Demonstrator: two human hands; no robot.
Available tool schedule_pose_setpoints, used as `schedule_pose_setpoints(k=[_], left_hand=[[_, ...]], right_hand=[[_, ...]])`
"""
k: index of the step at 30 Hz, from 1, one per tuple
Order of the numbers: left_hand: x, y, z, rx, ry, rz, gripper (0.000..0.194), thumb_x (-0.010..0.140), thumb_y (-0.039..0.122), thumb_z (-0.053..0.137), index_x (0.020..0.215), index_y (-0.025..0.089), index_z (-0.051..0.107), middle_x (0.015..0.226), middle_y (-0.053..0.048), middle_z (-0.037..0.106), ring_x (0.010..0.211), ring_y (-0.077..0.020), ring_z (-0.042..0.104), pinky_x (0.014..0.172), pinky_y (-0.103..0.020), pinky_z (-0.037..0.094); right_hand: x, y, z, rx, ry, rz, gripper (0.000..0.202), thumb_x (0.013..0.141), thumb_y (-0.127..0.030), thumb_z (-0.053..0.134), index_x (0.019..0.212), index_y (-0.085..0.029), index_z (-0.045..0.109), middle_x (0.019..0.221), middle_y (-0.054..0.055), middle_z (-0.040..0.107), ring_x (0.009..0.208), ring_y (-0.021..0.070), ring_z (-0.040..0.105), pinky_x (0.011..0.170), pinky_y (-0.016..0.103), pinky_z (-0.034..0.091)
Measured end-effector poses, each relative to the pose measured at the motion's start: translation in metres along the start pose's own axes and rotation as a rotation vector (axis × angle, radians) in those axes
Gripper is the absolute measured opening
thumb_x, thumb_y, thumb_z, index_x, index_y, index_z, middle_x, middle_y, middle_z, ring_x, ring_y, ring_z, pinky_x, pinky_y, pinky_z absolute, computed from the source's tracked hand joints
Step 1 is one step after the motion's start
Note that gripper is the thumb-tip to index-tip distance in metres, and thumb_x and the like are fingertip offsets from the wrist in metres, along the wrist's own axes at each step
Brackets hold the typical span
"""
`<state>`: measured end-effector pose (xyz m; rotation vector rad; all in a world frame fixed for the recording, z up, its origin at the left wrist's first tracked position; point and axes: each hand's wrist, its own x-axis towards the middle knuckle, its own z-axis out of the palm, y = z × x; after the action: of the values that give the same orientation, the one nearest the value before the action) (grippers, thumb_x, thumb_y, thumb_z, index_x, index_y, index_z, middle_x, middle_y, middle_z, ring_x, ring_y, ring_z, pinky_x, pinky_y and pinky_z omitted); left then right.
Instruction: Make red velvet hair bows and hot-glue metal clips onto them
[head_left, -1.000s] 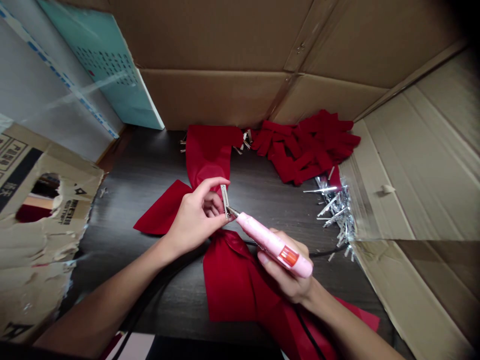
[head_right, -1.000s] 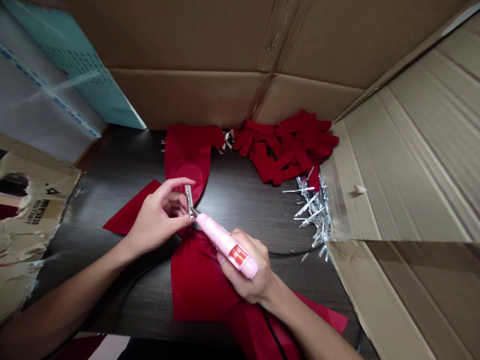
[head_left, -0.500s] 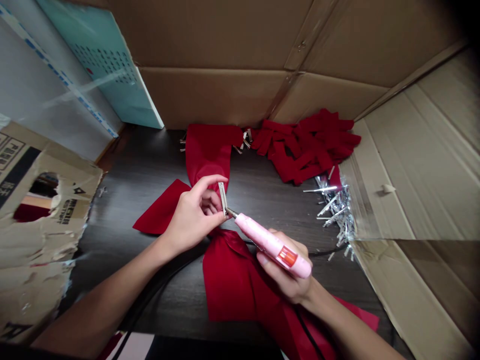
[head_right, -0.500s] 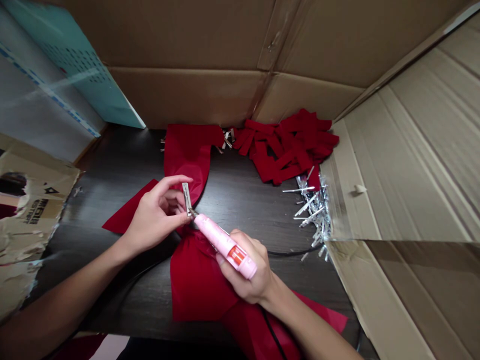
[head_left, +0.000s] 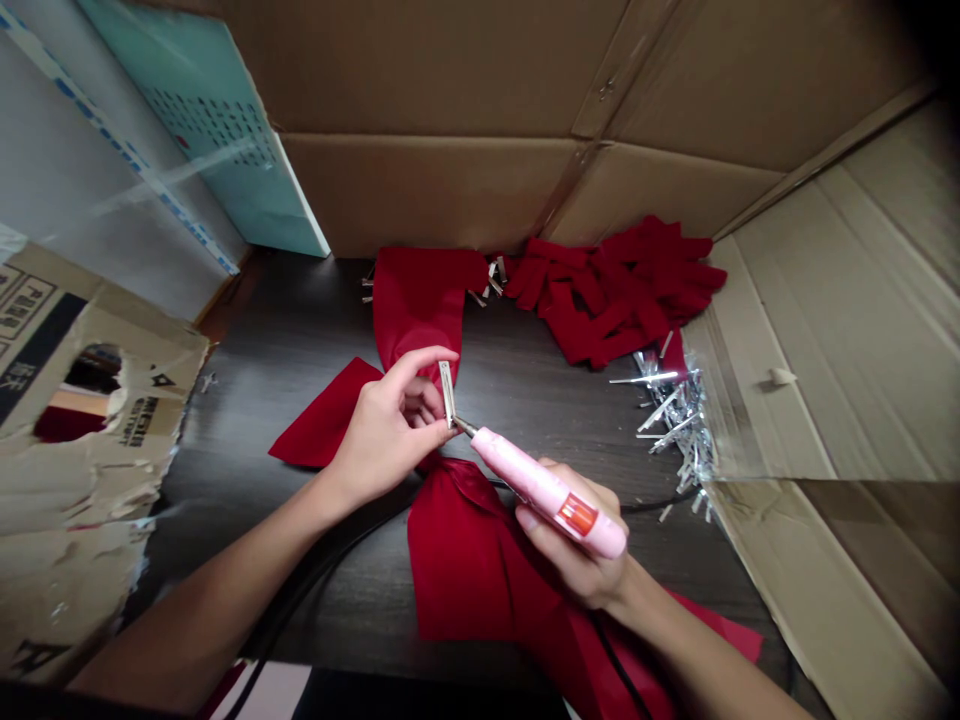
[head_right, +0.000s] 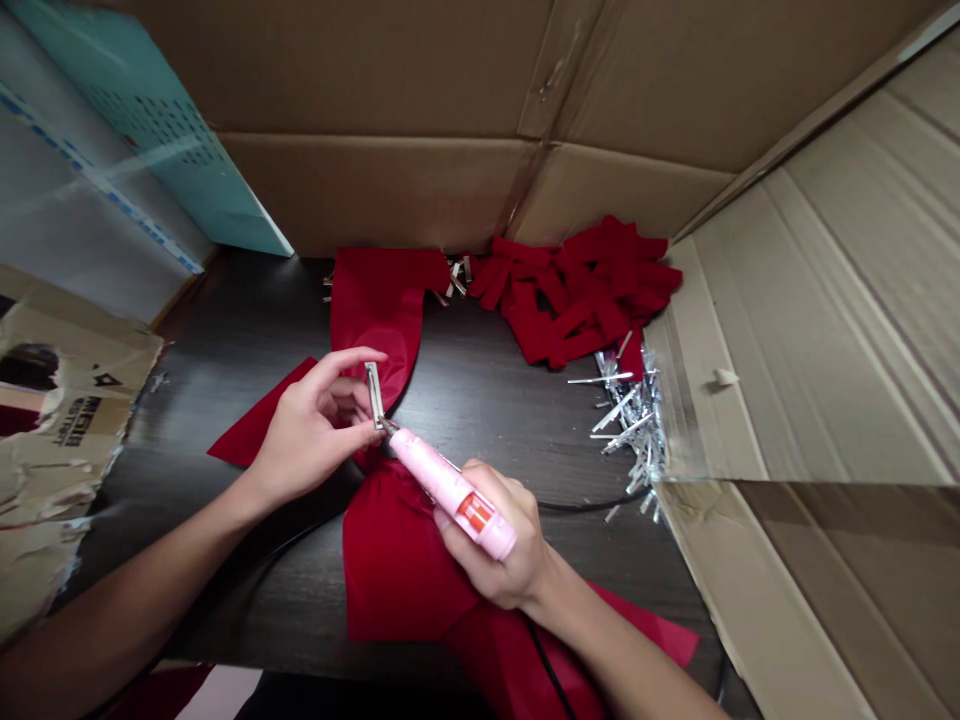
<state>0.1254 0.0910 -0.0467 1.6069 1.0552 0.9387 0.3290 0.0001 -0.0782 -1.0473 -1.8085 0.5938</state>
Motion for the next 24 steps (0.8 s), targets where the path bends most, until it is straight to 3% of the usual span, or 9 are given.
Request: schedule_pose_setpoints(k=[4,8,10,14,20,22,24], left_hand=[[-0.001,-0.001,-0.001,0.008,0.007,0.019,0.057,0.07,0.01,0.074,0.124,0.019,0.056,0.068,0.005,0.061,0.057,-0.009,0.056,0.052,-0.017,0.046],[-0.002,0.003,-0.003,0.035,0.028,0.05,0.059,0.067,0.018,0.081,0.122,0.021,0.059,0.065,0.006,0.06,0.056,-0.0079,0.055,0.052,-0.016,0.045],[-0.002,0.005,-0.003,0.047,0.038,0.05,0.059,0.067,0.019,0.082,0.122,0.021,0.059,0.065,0.006,0.06,0.055,-0.0075,0.055,0.052,-0.015,0.045],[0.0,0.004,-0.002,0.029,0.007,0.021,0.062,0.068,0.021,0.081,0.124,0.022,0.057,0.066,0.006,0.06,0.055,-0.0079,0.054,0.052,-0.016,0.045],[-0.002,-0.001,-0.002,0.023,-0.074,0.044,0.066,0.069,0.023,0.081,0.129,0.026,0.054,0.073,0.005,0.059,0.06,-0.0089,0.055,0.056,-0.018,0.046],[-0.003,-0.002,-0.001,0.079,-0.119,0.079,0.067,0.07,0.024,0.081,0.131,0.028,0.054,0.076,0.005,0.058,0.061,-0.0089,0.052,0.057,-0.019,0.045],[-0.005,-0.003,0.001,0.14,-0.162,0.141,0.068,0.07,0.024,0.081,0.132,0.03,0.054,0.08,0.005,0.057,0.062,-0.009,0.049,0.058,-0.02,0.043]], right_hand=[[0.0,0.008,-0.001,-0.068,0.011,-0.014,0.008,0.084,-0.014,0.057,0.082,-0.02,0.052,0.068,0.0,0.052,0.056,0.0142,0.052,0.052,0.028,0.044],[0.007,0.033,-0.017,-0.425,0.241,0.046,0.01,0.085,-0.018,0.059,0.082,-0.02,0.05,0.07,0.0,0.051,0.057,0.0147,0.049,0.054,0.028,0.042],[0.013,0.045,-0.027,-0.561,0.279,0.134,0.007,0.088,-0.022,0.057,0.086,-0.02,0.051,0.076,0.002,0.054,0.064,0.0179,0.053,0.06,0.03,0.044],[0.021,0.058,-0.037,-0.746,0.086,0.296,0.011,0.093,-0.026,0.048,0.098,-0.017,0.052,0.088,0.009,0.058,0.074,0.0236,0.056,0.065,0.034,0.045],[0.022,0.066,-0.044,-0.859,-0.243,0.301,0.033,0.089,-0.018,0.049,0.12,-0.007,0.052,0.113,0.021,0.054,0.095,0.0315,0.051,0.082,0.045,0.047],[0.023,0.06,-0.048,-0.766,-0.246,0.292,0.039,0.085,-0.02,0.057,0.123,-0.011,0.052,0.122,0.019,0.052,0.102,0.0329,0.051,0.086,0.048,0.046],[0.027,0.048,-0.049,-0.607,-0.122,0.285,0.033,0.083,-0.022,0.06,0.115,-0.017,0.058,0.121,0.016,0.054,0.106,0.0318,0.052,0.089,0.048,0.047]])
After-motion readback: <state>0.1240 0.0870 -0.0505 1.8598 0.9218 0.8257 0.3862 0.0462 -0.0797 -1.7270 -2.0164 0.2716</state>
